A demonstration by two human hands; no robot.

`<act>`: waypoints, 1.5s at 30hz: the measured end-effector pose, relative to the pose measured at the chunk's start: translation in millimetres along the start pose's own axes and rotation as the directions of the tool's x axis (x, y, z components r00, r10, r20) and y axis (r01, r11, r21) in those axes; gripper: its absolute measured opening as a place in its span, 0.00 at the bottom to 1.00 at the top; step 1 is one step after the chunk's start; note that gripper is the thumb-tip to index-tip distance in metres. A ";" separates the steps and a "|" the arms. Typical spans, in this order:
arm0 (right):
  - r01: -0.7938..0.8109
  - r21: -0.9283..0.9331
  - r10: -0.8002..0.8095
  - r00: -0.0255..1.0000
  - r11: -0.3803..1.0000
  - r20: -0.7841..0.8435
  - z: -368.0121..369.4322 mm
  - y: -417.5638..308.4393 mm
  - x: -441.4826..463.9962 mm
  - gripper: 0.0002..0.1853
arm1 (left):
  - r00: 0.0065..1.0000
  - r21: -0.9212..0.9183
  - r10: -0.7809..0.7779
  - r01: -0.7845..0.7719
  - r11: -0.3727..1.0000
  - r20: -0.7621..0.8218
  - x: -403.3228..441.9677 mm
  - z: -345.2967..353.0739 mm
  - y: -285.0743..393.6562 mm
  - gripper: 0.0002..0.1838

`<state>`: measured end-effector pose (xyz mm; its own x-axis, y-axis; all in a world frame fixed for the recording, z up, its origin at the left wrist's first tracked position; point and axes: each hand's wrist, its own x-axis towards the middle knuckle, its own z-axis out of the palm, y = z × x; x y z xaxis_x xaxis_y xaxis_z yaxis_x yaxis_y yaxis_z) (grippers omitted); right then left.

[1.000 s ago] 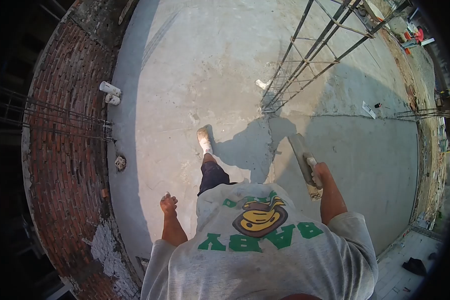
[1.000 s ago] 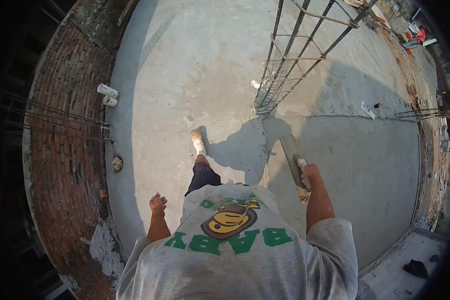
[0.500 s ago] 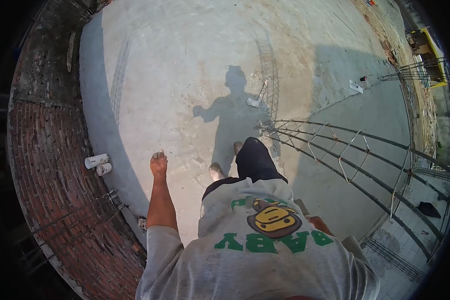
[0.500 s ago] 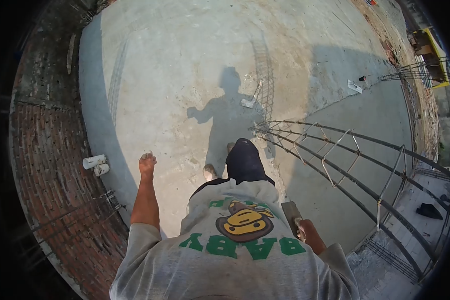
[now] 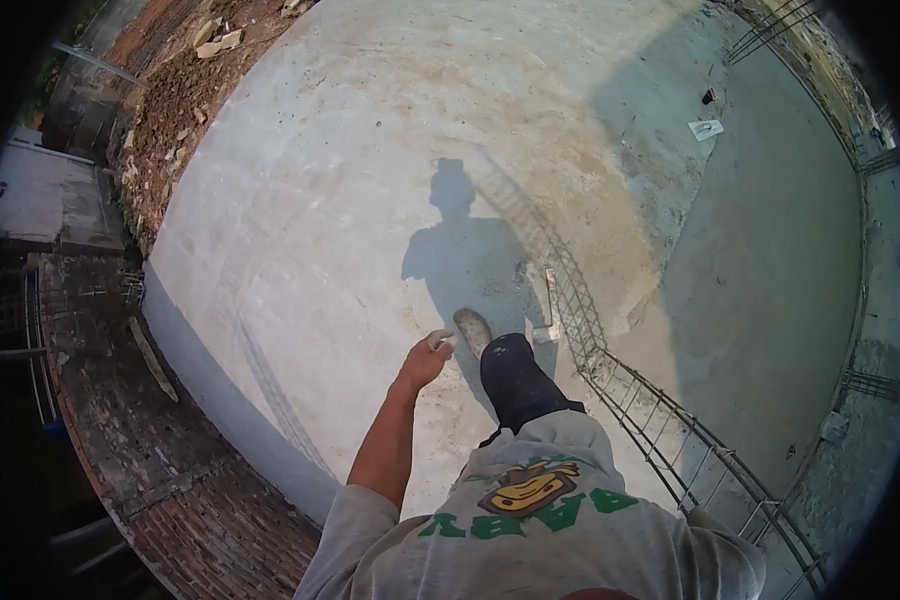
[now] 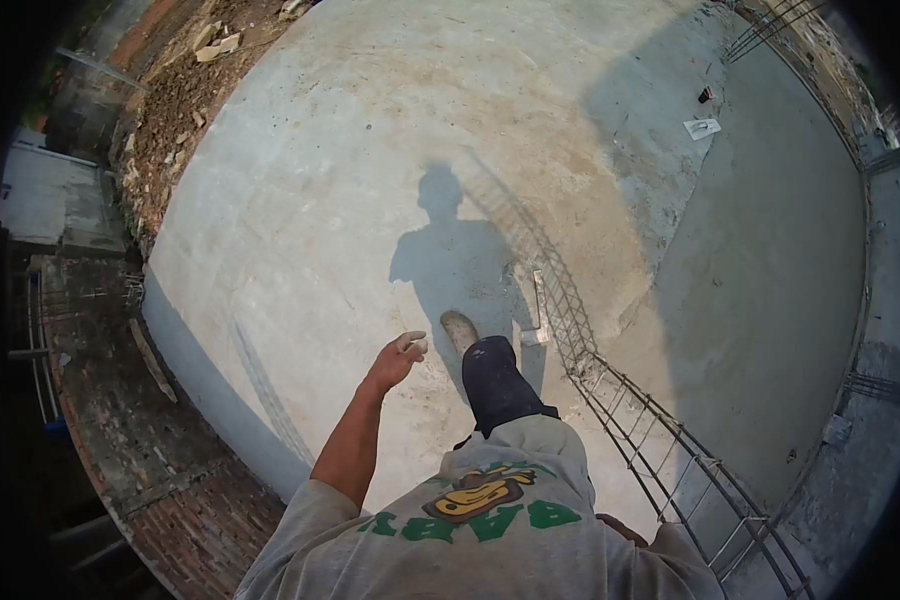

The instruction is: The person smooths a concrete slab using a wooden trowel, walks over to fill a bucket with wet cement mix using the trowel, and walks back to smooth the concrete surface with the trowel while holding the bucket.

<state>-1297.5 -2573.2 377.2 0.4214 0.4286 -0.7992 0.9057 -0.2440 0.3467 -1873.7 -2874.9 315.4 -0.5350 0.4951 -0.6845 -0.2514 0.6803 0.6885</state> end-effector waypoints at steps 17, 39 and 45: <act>0.341 0.380 -0.291 0.939 0.860 -0.183 -71.3 -590.5 -144.1 0.27 | 0.871 -0.214 -0.293 0.222 0.951 -0.395 259.6 -292.2 11.9 0.16; 0.054 0.670 -0.099 0.995 0.741 0.030 -335.2 -1009.4 -135.4 0.23 | 0.996 0.199 0.059 -0.045 0.979 -0.064 799.3 -437.8 530.2 0.08; 0.494 0.312 -0.294 0.806 0.811 -0.514 -509.1 -1167.9 -7.8 0.30 | 0.995 0.341 -0.102 0.101 0.935 -0.017 913.8 -397.4 699.3 0.17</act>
<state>-2334.9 -1848.6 228.5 0.0977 0.8641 -0.4937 0.9286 -0.2576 -0.2671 -2859.0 -2161.6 266.5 -0.5200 0.4142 -0.7471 -0.0142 0.8703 0.4924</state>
